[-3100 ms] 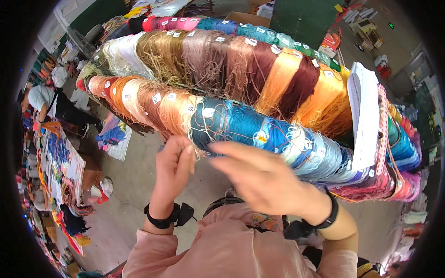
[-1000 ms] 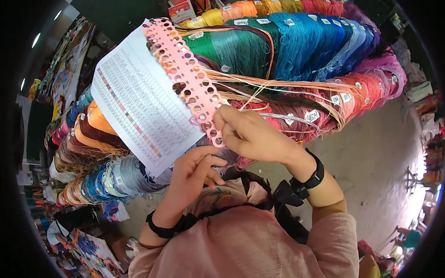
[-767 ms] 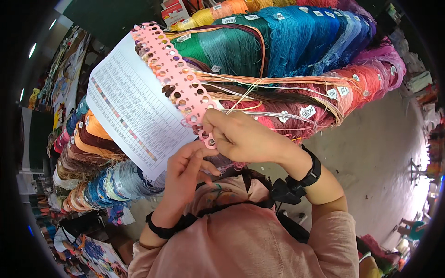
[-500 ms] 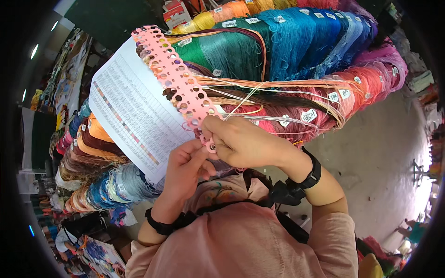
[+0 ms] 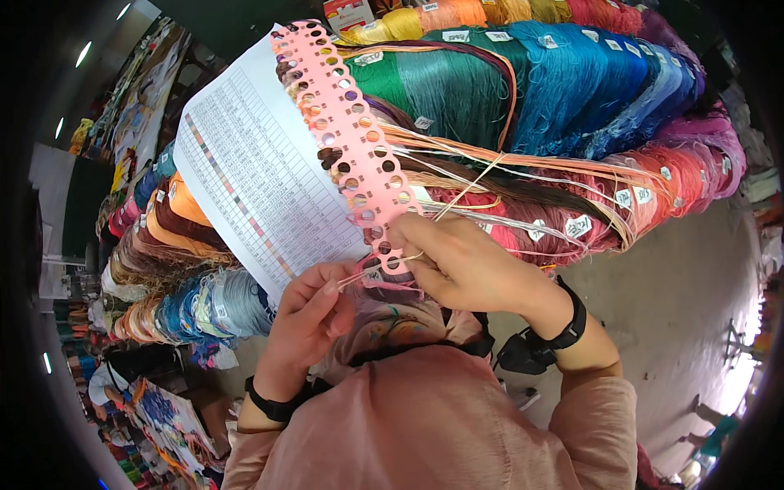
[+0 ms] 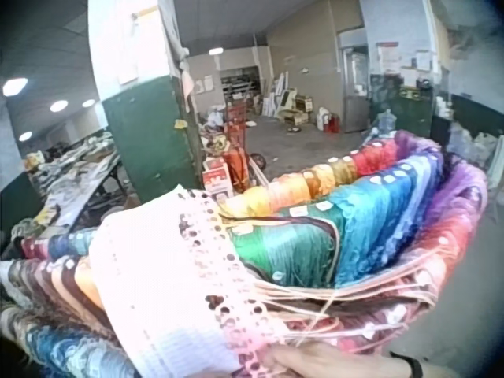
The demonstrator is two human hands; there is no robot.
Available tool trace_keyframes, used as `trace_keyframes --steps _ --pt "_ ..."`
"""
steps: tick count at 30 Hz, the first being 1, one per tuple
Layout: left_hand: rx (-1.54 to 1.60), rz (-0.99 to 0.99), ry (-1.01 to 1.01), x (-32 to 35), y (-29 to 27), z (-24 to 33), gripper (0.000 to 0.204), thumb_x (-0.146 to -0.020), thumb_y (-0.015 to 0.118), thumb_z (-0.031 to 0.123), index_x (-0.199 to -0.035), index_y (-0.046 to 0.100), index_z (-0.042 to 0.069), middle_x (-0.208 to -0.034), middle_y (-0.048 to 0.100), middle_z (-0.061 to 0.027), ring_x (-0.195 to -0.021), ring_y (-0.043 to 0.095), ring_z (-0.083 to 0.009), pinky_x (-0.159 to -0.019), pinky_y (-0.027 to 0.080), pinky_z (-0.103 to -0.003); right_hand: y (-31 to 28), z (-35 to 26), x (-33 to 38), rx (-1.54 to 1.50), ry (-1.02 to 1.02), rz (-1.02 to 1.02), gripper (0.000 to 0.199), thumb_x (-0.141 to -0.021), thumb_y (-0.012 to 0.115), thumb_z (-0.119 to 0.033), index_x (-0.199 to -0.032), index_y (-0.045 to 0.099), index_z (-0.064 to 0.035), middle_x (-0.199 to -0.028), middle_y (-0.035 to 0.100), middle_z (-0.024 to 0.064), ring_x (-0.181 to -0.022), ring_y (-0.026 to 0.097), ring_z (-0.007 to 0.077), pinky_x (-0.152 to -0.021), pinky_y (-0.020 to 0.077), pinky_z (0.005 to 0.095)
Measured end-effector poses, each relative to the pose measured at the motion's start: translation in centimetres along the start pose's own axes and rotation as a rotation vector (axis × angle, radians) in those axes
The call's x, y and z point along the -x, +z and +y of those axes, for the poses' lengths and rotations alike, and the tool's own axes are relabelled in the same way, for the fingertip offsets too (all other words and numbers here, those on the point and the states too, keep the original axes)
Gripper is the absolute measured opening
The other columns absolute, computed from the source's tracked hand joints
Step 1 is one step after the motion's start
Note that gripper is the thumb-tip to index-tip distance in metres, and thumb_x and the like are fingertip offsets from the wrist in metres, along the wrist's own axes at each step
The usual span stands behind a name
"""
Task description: The person gathers embroidery thread by referencing a list, pulling individual strands from large bundles on a rack, and threading them through holes in a pink plastic organizer.
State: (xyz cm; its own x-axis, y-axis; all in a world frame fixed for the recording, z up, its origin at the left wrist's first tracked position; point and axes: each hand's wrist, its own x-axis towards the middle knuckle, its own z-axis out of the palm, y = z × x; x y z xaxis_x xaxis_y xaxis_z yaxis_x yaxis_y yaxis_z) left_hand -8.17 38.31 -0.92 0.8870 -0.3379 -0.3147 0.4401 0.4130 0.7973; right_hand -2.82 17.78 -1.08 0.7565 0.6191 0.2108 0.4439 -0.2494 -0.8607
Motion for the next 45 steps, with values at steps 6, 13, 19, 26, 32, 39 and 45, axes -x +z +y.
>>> trace_keyframes --steps 6,13,19,26,32,39,45 --pt "0.184 -0.038 0.055 1.5 -0.5 0.3 0.018 -0.086 0.045 0.015 -0.095 0.05 0.0 -0.074 0.052 -0.0042 -0.046 0.033 -0.0052 -0.041 0.026 -0.018 0.0 0.3 -0.1 0.019 -0.048 0.025 0.022 -0.068 0.047 0.003 -0.09 0.044 -0.001 -0.065 0.051 0.013 -0.059 0.053 0.0317 -0.053 0.04 0.0364" --pt "0.232 -0.093 0.137 1.4 -0.1 0.9 0.017 -0.086 0.046 0.016 -0.096 0.051 0.003 -0.079 0.052 -0.0063 -0.041 0.031 -0.0037 -0.039 0.025 -0.017 0.3 0.6 0.2 0.002 -0.07 0.081 0.015 -0.068 0.048 0.004 -0.082 0.046 -0.0003 -0.064 0.05 0.0098 -0.061 0.051 0.0249 -0.056 0.0398 0.0319" --pt "0.166 -0.121 -0.128 -0.5 1.6 2.1 0.017 -0.085 0.047 0.017 -0.095 0.052 0.003 -0.055 0.048 -0.0022 -0.035 0.033 -0.0047 -0.036 0.026 -0.017 0.6 1.0 0.7 -0.199 -0.04 0.058 0.021 -0.068 0.049 0.005 -0.087 0.046 -0.0004 -0.065 0.05 0.0092 -0.059 0.052 0.0203 -0.055 0.0397 0.0282" --pt "-0.602 0.024 -0.152 -0.5 2.5 3.1 0.016 -0.082 0.052 0.014 -0.091 0.056 0.002 -0.069 0.057 -0.0048 -0.05 0.053 -0.009 -0.044 0.043 -0.019 -0.4 -0.2 0.6 0.072 0.092 -0.055 0.03 -0.063 0.057 -0.001 -0.092 0.048 -0.005 -0.073 0.052 0.0098 -0.064 0.053 0.0234 -0.057 0.0404 0.0284" --pt "-0.119 0.398 0.214 12.3 -11.3 10.6 0.022 -0.084 0.046 0.019 -0.064 0.044 0.01 -0.053 0.05 -0.0042 -0.04 0.046 -0.009 -0.034 0.037 -0.02 0.8 -1.0 -0.6 0.377 -0.034 -0.023 0.036 -0.061 0.062 -0.014 -0.094 0.051 -0.005 -0.081 0.053 0.0097 -0.074 0.051 0.0269 -0.066 0.0366 0.0351" --pt "-0.276 1.166 0.102 24.4 -23.7 12.4 0.013 -0.076 0.05 0.013 -0.064 0.05 0.009 -0.051 0.046 0.0028 -0.038 0.039 -0.0055 -0.037 0.029 -0.019 1.3 -1.6 0.0 0.402 0.09 0.091 0.031 -0.055 0.064 -0.012 -0.08 0.05 -0.002 -0.068 0.042 0.0085 -0.06 0.041 0.022 -0.055 0.0341 0.0313" --pt "-0.872 1.144 0.196 25.2 -28.6 17.6 0.014 -0.079 0.055 0.02 -0.078 0.059 0.007 -0.064 0.052 0.0039 -0.053 0.045 -0.0036 -0.048 0.036 -0.017 -1.1 -4.7 -1.3 0.194 0.29 -0.255 0.033 -0.073 0.058 0.002 -0.105 0.05 0.0002 -0.078 0.049 0.0032 -0.066 0.043 0.0109 -0.058 0.0375 0.0205"
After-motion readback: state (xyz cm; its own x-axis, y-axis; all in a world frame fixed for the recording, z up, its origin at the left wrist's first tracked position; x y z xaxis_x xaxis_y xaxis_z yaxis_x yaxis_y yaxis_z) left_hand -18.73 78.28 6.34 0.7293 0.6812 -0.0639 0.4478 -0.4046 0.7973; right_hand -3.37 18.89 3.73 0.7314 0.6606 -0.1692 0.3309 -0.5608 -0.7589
